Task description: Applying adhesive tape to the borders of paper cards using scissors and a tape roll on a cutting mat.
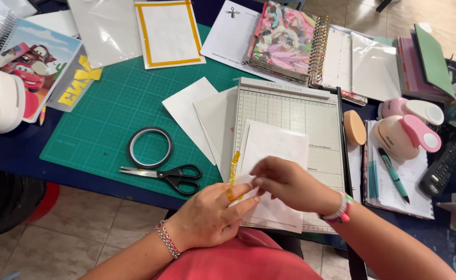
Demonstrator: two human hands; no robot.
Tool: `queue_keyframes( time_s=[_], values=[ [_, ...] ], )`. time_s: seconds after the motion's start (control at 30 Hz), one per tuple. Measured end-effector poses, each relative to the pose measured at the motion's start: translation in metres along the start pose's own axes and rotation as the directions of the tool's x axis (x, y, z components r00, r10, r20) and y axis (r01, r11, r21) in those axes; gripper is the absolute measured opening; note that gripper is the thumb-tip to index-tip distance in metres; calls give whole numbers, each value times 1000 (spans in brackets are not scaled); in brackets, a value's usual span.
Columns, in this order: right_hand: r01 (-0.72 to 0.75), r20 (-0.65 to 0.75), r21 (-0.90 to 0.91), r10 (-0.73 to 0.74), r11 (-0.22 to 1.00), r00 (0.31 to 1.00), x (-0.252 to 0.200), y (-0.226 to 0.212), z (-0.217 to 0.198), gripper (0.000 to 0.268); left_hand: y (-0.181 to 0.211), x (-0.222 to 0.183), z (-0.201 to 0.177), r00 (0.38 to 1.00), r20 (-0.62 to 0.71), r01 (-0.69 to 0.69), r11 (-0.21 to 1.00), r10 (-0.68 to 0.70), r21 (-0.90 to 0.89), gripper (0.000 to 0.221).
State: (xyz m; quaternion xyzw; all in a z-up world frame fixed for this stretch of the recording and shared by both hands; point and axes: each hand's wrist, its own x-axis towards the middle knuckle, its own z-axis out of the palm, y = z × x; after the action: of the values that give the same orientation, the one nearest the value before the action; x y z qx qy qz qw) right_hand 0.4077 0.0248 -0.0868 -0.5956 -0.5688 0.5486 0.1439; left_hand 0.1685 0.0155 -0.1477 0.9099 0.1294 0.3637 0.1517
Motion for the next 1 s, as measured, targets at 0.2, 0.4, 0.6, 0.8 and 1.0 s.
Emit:
queue_keyframes(
  time_s=[0.2,0.4,0.6,0.8,1.0],
  values=[
    [-163,23,383,167,909,986,43,-2,21,15,1,6,-8,997,75,21,999,-23,29,45],
    [-107,-90,508,176,855,980,51,-1,35,16,0,2,-3,998,46,36,999,-36,2,42],
    [-108,-166,528,228,842,960,45,-13,40,22,0,-1,-1,999,45,18,999,-20,32,42],
    [-111,-251,471,254,875,934,44,-13,42,32,-2,-2,0,1000,22,12,1000,-12,-11,42],
    [94,-327,634,155,768,932,48,5,45,27,-6,-3,1,998,41,43,999,-42,-25,52]
  ],
)
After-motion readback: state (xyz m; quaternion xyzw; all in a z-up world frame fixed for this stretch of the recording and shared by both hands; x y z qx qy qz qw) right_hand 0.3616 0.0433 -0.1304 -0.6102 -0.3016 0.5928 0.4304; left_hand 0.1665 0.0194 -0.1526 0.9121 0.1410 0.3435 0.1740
